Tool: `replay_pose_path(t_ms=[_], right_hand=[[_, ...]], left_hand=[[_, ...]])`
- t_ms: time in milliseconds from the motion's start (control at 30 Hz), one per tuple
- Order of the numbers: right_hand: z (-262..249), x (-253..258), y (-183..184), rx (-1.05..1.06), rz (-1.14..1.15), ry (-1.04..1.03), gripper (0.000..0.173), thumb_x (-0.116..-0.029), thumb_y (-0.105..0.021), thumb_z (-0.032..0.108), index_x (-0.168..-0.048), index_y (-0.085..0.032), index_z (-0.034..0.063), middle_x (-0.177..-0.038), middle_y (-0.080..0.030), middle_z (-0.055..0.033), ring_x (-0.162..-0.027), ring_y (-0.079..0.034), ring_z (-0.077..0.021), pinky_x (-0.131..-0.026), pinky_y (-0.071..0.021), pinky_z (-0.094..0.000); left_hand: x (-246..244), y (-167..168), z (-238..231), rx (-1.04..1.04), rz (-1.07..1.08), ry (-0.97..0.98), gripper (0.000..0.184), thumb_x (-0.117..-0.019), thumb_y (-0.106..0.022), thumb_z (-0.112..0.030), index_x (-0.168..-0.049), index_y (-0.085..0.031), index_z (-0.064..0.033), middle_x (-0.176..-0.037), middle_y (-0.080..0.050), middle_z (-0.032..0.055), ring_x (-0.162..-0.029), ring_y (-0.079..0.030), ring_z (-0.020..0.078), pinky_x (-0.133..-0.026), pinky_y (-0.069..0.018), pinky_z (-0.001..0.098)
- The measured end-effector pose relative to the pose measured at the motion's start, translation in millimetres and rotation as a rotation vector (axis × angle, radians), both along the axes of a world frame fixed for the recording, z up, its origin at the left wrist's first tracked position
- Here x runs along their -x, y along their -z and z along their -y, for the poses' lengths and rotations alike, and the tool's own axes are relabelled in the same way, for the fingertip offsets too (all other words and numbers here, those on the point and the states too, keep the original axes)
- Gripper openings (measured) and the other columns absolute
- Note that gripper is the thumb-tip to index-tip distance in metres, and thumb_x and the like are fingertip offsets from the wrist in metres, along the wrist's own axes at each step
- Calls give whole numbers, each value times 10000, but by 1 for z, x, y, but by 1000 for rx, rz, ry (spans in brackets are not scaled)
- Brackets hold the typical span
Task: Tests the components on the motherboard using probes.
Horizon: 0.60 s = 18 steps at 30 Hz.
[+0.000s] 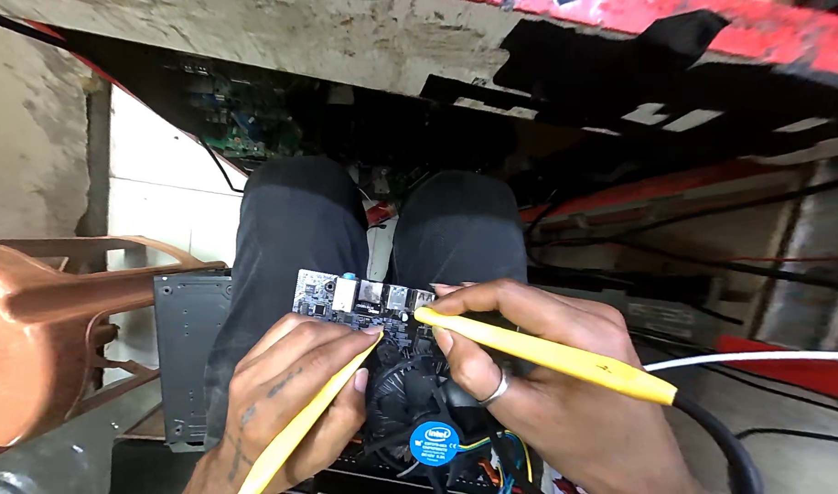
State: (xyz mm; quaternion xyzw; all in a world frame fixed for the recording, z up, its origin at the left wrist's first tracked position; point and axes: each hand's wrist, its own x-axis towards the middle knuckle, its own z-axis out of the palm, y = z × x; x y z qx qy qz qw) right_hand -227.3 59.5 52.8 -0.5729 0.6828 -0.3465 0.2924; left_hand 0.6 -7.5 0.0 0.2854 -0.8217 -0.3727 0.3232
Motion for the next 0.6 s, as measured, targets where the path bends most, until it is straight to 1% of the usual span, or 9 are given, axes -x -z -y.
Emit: replay_pose_path(t_ms=[100, 167, 233, 267, 333, 467, 567, 600], right_hand=[[0, 0, 0, -2, 34, -4, 153, -916, -673, 217, -1006, -758, 127, -867, -701, 100, -753, -641, 45, -615, -539, -118], [0, 0, 0, 1, 40, -5, 147, -913, -678, 205, -1006, -759, 125, -876, -709, 95, -760, -649, 42, -619, -546, -121], [-1, 0, 0, 4, 31, -5, 147, -913, -680, 206, -1008, -759, 127, -871, -704, 97, -749, -637, 48, -606, -533, -115], [-2, 1, 0, 6, 29, -7, 150, -915, -677, 208, -1011, -759, 127, -877, -706, 97, -761, -643, 46, -617, -541, -117], [-2, 1, 2, 11, 32, -16, 163, -923, -670, 217, -1024, -761, 127, -911, -722, 95, -822, -670, 35, -672, -569, -129], [-2, 2, 7, 50, 48, -29, 179, -930, -657, 238, -1024, -759, 124, -927, -729, 93, -917, -699, 1, -780, -607, -167], [-3, 1, 7, 57, 48, -24, 181, -930, -663, 238, -1025, -760, 118, -938, -738, 84, -952, -710, -16, -837, -617, -188], [-3, 1, 8, 61, 48, -19, 182, -928, -666, 239, -1024, -762, 118, -937, -738, 83, -945, -709, -14, -831, -615, -185]], left_hand=[[0, 1, 0, 5, -5, -2, 283, -1018, -563, -268, -1115, -750, -80, -1022, -730, -1, -1007, -653, 67, -876, -528, 221], [0, 1, 0, 6, 0, -7, 279, -1013, -568, -274, -1116, -749, -87, -1023, -729, -6, -1011, -652, 64, -878, -526, 218], [0, 1, -1, 6, 3, -15, 277, -1010, -571, -274, -1115, -750, -91, -1024, -729, -10, -1006, -651, 60, -873, -527, 214], [0, 1, -2, 3, 2, -18, 277, -1008, -570, -272, -1114, -752, -92, -1023, -729, -10, -999, -649, 58, -866, -526, 212], [0, 2, -2, 0, -2, -25, 276, -1005, -572, -271, -1102, -760, -94, -1014, -734, -10, -984, -652, 58, -847, -529, 209], [0, 4, -2, -6, -7, -24, 266, -1006, -566, -267, -1104, -754, -106, -1020, -731, -20, -991, -649, 49, -853, -528, 200], [-1, 3, -2, -3, -10, -25, 269, -1006, -566, -264, -1103, -755, -100, -1011, -732, -16, -986, -652, 51, -856, -531, 204], [0, 3, -2, -2, -10, -25, 271, -1007, -564, -265, -1101, -756, -99, -1008, -732, -14, -985, -651, 52, -855, -531, 204]])
